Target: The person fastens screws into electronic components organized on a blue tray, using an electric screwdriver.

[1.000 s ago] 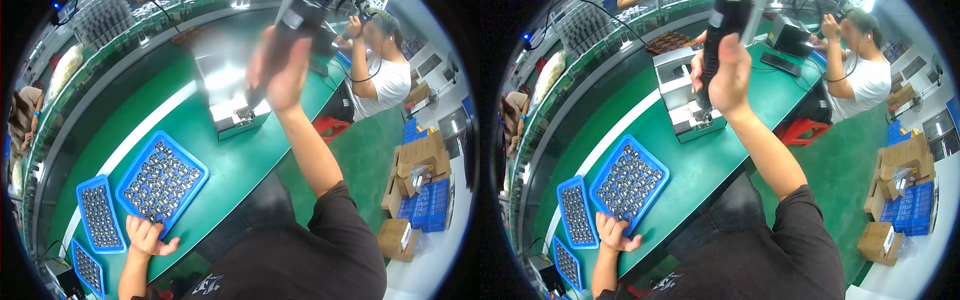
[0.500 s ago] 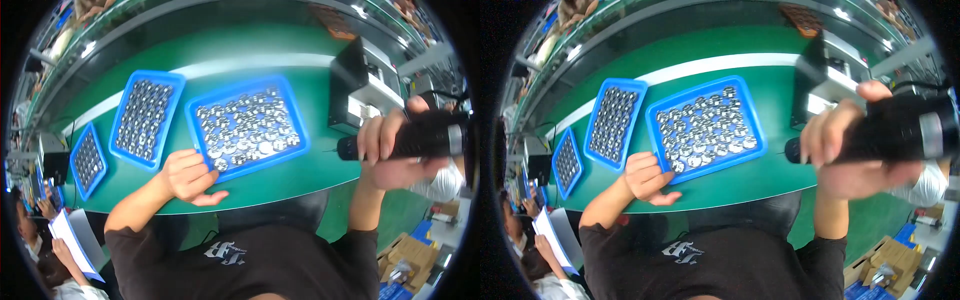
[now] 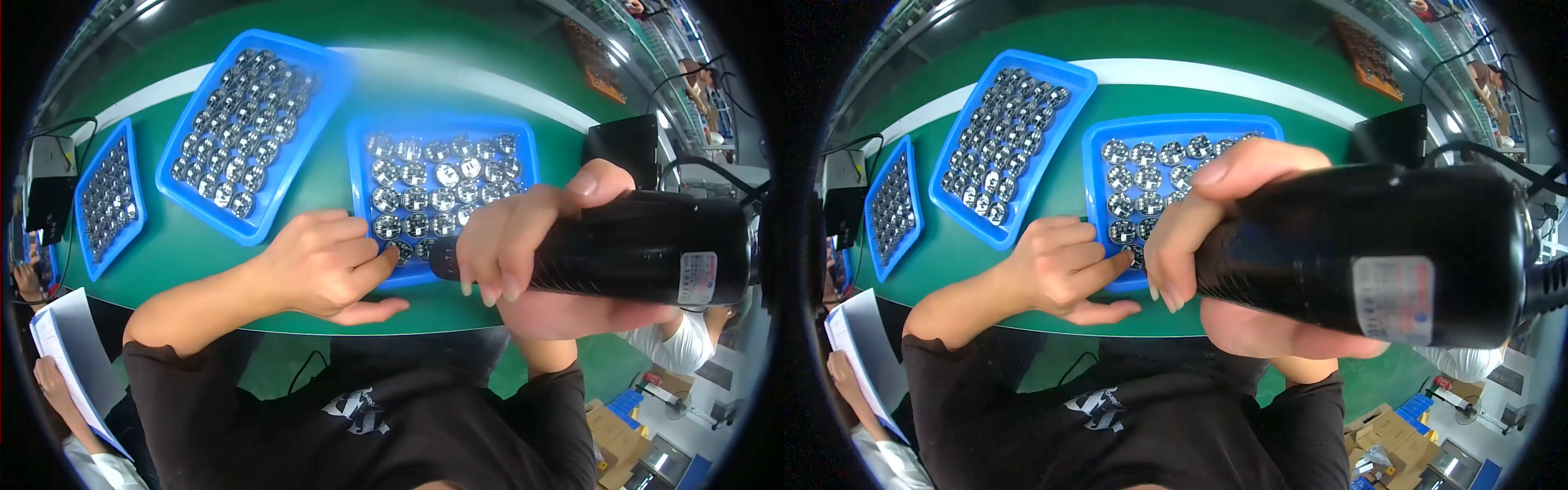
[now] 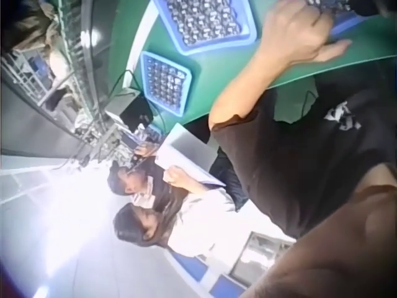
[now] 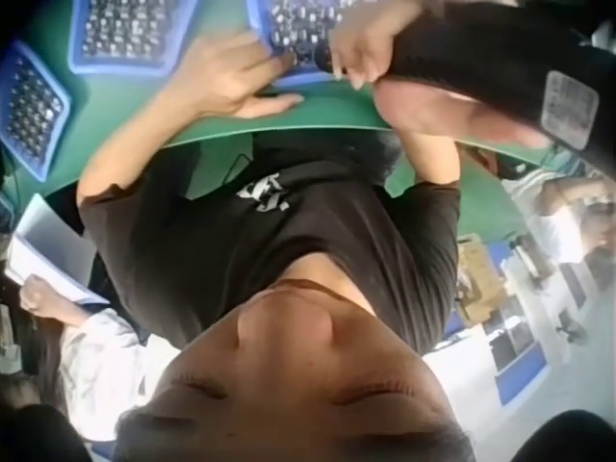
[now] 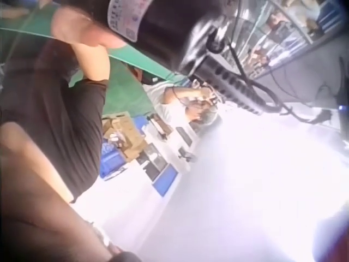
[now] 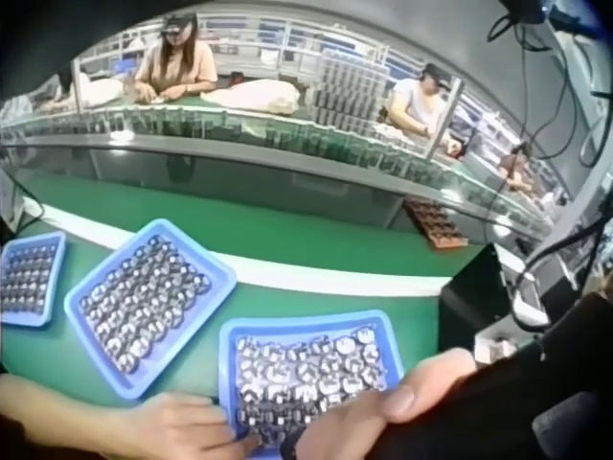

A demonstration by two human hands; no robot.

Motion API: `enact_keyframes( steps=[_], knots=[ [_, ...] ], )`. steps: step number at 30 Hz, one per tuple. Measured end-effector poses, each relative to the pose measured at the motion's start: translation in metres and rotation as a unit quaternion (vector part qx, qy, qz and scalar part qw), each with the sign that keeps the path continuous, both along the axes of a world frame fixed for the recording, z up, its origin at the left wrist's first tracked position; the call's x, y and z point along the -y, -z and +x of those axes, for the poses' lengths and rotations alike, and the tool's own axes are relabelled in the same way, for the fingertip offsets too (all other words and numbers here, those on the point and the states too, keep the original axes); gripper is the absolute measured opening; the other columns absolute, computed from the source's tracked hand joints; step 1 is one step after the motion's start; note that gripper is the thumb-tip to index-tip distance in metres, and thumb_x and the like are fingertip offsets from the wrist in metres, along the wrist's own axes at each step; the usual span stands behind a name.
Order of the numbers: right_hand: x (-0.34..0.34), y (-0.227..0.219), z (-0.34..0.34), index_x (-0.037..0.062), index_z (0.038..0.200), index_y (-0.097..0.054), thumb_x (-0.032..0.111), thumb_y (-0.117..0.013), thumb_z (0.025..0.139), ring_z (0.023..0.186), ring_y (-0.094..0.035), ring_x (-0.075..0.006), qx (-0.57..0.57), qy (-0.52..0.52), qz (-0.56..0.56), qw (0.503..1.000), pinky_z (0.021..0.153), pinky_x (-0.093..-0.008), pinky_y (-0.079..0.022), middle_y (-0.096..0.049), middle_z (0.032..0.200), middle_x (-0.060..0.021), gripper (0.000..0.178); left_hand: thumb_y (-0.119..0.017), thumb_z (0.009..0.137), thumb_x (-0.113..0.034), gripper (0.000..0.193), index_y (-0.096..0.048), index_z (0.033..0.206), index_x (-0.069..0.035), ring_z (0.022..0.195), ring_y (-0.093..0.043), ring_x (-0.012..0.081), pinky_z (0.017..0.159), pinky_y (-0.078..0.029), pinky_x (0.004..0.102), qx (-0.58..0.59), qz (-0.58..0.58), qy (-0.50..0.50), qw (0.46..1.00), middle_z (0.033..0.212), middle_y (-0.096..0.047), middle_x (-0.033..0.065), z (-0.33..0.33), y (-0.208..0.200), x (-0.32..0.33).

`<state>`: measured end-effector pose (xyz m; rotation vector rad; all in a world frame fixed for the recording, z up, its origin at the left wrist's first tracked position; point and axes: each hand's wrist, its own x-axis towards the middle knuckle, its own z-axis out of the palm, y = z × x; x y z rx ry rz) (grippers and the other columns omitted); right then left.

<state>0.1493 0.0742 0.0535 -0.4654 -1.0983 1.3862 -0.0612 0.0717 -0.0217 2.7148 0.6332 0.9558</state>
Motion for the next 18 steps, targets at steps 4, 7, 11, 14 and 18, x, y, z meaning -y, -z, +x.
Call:
enact_keyframes(
  steps=[4,7,11,14,18],
  knots=[
    [-0.002,0.012,0.001,0.0093,0.125,-0.038,0.091,-0.046,0.077,0.043,-0.051,-0.0173,0.059,0.007,0.012,0.998,0.045,-0.0327,-0.048,-0.052,0.057,-0.0052,0.095,-0.080,0.071,-0.039,0.037,-0.070,0.078,-0.005,0.054,-0.049,0.0156,0.047,-0.038,0.0301,0.003,0.011,-0.001,1.000,0.058,-0.045,-0.0022,0.001,0.004,-0.001],
    [-0.007,0.017,0.007,0.0081,0.124,-0.039,0.091,-0.046,0.077,0.043,-0.051,-0.0175,0.077,-0.006,0.036,0.996,0.045,-0.0328,-0.048,-0.052,0.057,-0.0058,0.096,-0.080,0.071,-0.039,0.037,-0.070,0.078,-0.005,0.054,-0.049,0.0155,0.047,-0.038,0.0299,0.005,0.012,0.000,1.000,0.058,-0.045,-0.0022,0.002,0.004,-0.002],
    [-0.003,0.014,0.008,0.0069,0.122,-0.040,0.091,-0.045,0.076,0.043,-0.051,-0.0175,0.145,0.041,-0.009,0.989,0.045,-0.0328,-0.048,-0.054,0.058,-0.0066,0.096,-0.080,0.071,-0.039,0.036,-0.070,0.078,-0.005,0.053,-0.049,0.0157,0.047,-0.038,0.0297,0.002,0.007,0.002,1.000,0.057,-0.044,-0.0022,0.002,0.004,-0.001],
    [-0.002,0.013,0.008,0.0064,0.121,-0.041,0.091,-0.045,0.077,0.043,-0.051,-0.0178,0.143,0.028,0.001,0.989,0.045,-0.0330,-0.048,-0.054,0.058,-0.0074,0.096,-0.081,0.071,-0.038,0.035,-0.070,0.077,-0.005,0.052,-0.049,0.0158,0.047,-0.039,0.0295,0.004,-0.001,0.000,1.000,0.057,-0.044,-0.0021,0.002,0.003,-0.001],
    [-0.004,0.019,0.005,0.0067,0.121,-0.041,0.092,-0.043,0.076,0.043,-0.050,-0.0175,0.137,0.026,0.017,0.990,0.045,-0.0327,-0.047,-0.054,0.057,-0.0070,0.096,-0.082,0.069,-0.037,0.037,-0.071,0.080,-0.003,0.051,-0.048,0.0153,0.045,-0.038,0.0295,0.008,-0.006,0.007,1.000,0.058,-0.048,-0.0019,0.001,0.003,-0.003]
  ],
)
